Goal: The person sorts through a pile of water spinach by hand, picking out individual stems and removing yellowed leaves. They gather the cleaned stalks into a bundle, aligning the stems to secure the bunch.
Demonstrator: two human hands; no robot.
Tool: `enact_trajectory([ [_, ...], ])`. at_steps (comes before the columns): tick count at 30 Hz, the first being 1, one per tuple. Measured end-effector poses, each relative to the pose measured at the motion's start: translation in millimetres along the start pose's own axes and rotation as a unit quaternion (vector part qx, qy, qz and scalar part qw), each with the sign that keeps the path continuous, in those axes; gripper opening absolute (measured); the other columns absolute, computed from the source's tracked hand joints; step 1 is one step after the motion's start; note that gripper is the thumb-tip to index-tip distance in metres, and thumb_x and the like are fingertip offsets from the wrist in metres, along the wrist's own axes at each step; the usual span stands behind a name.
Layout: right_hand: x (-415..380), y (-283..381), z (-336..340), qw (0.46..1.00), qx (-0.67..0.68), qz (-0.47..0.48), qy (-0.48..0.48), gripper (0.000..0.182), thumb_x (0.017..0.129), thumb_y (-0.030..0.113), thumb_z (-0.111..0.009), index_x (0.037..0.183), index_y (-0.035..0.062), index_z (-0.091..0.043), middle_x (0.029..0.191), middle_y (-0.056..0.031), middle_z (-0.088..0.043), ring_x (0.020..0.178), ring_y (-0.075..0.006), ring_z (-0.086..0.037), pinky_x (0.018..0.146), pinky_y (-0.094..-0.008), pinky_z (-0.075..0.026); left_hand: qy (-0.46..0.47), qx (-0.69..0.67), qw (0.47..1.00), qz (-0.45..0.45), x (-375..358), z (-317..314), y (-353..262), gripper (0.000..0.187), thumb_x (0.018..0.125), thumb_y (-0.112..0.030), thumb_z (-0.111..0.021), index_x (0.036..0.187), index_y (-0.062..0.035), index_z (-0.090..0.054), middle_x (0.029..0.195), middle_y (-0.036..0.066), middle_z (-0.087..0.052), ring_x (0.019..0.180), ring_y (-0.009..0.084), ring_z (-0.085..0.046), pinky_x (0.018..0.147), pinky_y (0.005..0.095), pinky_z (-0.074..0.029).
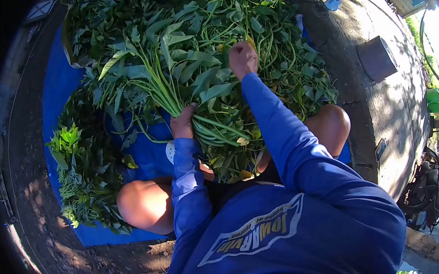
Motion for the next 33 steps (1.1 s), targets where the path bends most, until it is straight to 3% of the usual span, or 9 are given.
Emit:
enact_trajectory([
  [2, 23, -79, 6, 0.969, -0.194, -0.094, 0.124, 0.043, 0.09, 0.028, -0.076, 0.127, 0.0066, -0.073, 0.115, -0.0168, -0.076, 0.103, -0.0378, -0.073, 0.093, -0.046, -0.056, -0.001, 0.005, 1.0, -0.027, 10, 6, 12, 0.043, 0.079, -0.007, -0.084, 0.118, -0.0009, -0.068, 0.104, 0.006, -0.071, 0.087, 0.0171, -0.067, 0.081, 0.0318, -0.054],
  [5, -8, -84, 13, 0.974, -0.16, -0.02, 0.162, 0.047, 0.089, 0.028, -0.077, 0.129, 0.0039, -0.071, 0.119, -0.0191, -0.076, 0.109, -0.0408, -0.072, 0.095, -0.0497, -0.055, 0.008, 0.011, 1.0, -0.012, 20, 6, 30, 0.039, 0.079, -0.008, -0.086, 0.114, -0.0008, -0.069, 0.101, 0.006, -0.072, 0.085, 0.0176, -0.068, 0.077, 0.0324, -0.056],
  [6, 3, -117, -5, 0.977, -0.181, 0.048, 0.105, 0.046, 0.089, 0.024, -0.077, 0.128, 0.0008, -0.07, 0.107, -0.0175, -0.076, 0.092, -0.0347, -0.074, 0.08, -0.0467, -0.058, 0.004, 0.012, 1.0, -0.013, 11, -6, 23, 0.034, 0.08, -0.009, -0.085, 0.11, -0.0003, -0.07, 0.098, 0.007, -0.073, 0.079, 0.0183, -0.069, 0.071, 0.033, -0.057],
  [9, 12, -120, 7, 0.968, 0.002, -0.161, 0.195, 0.037, 0.082, 0.023, -0.076, 0.111, -0.0003, -0.074, 0.1, -0.016, -0.076, 0.091, -0.0308, -0.073, 0.08, -0.042, -0.057, -0.011, 0.037, 0.997, -0.059, 13, -8, 21, 0.032, 0.08, -0.011, -0.086, 0.106, 0.0, -0.071, 0.095, 0.008, -0.073, 0.075, 0.0198, -0.071, 0.067, 0.0339, -0.058],
  [12, 21, -124, 40, 0.876, 0.206, -0.322, 0.295, 0.032, 0.083, 0.014, -0.076, 0.112, -0.0002, -0.074, 0.088, -0.0076, -0.071, 0.074, -0.0179, -0.065, 0.064, -0.036, -0.051, -0.035, 0.11, 0.992, -0.051, 3, -10, 6, 0.043, 0.077, -0.008, -0.088, 0.114, 0.0003, -0.069, 0.102, 0.008, -0.073, 0.082, 0.0196, -0.069, 0.076, 0.0339, -0.056],
  [18, 14, -25, 148, 0.982, 0.054, -0.064, 0.172, 0.039, 0.088, 0.01, -0.077, 0.125, 0.0011, -0.072, 0.085, -0.0034, -0.068, 0.072, -0.0112, -0.061, 0.058, -0.0291, -0.049, -0.014, 0.087, 0.995, -0.043, 12, -8, 14, 0.05, 0.073, -0.007, -0.09, 0.117, 0.0017, -0.067, 0.103, 0.008, -0.074, 0.087, 0.0198, -0.07, 0.081, 0.0356, -0.056],
  [22, -19, 42, 188, 0.987, 0.048, -0.039, 0.145, 0.061, 0.092, 0.009, -0.075, 0.15, 0.0076, -0.058, 0.094, -0.0032, -0.067, 0.075, -0.0115, -0.061, 0.065, -0.0277, -0.057, 0.008, 0.069, 0.995, -0.078, 7, -18, 9, 0.051, 0.073, -0.006, -0.091, 0.117, 0.003, -0.067, 0.102, 0.009, -0.075, 0.085, 0.0205, -0.071, 0.082, 0.0375, -0.057],
  [29, -32, 87, 190, 0.988, -0.045, 0.125, 0.082, 0.061, 0.091, 0.014, -0.076, 0.149, 0.015, -0.061, 0.089, -0.003, -0.063, 0.076, -0.014, -0.061, 0.074, -0.0335, -0.056, 0.008, 0.023, 0.997, -0.077, 3, -24, 9, 0.056, 0.073, -0.002, -0.09, 0.122, 0.0045, -0.064, 0.105, 0.013, -0.076, 0.09, 0.0233, -0.074, 0.086, 0.0395, -0.06],
  [33, -67, 100, 158, 0.978, -0.066, 0.135, 0.145, 0.06, 0.089, 0.015, -0.076, 0.148, 0.0145, -0.062, 0.085, -0.009, -0.067, 0.075, -0.0201, -0.065, 0.079, -0.0364, -0.055, -0.002, 0.056, 0.995, -0.082, 3, -23, 9, 0.055, 0.073, -0.003, -0.091, 0.121, 0.0038, -0.065, 0.104, 0.012, -0.076, 0.086, 0.0227, -0.073, 0.082, 0.0391, -0.06],
])
Point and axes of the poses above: each hand's wrist, its own x-axis towards the middle knuckle, its own z-axis out of the back of the hand, y = z × x, the point moved 4 cm from there along x, towards the middle knuckle
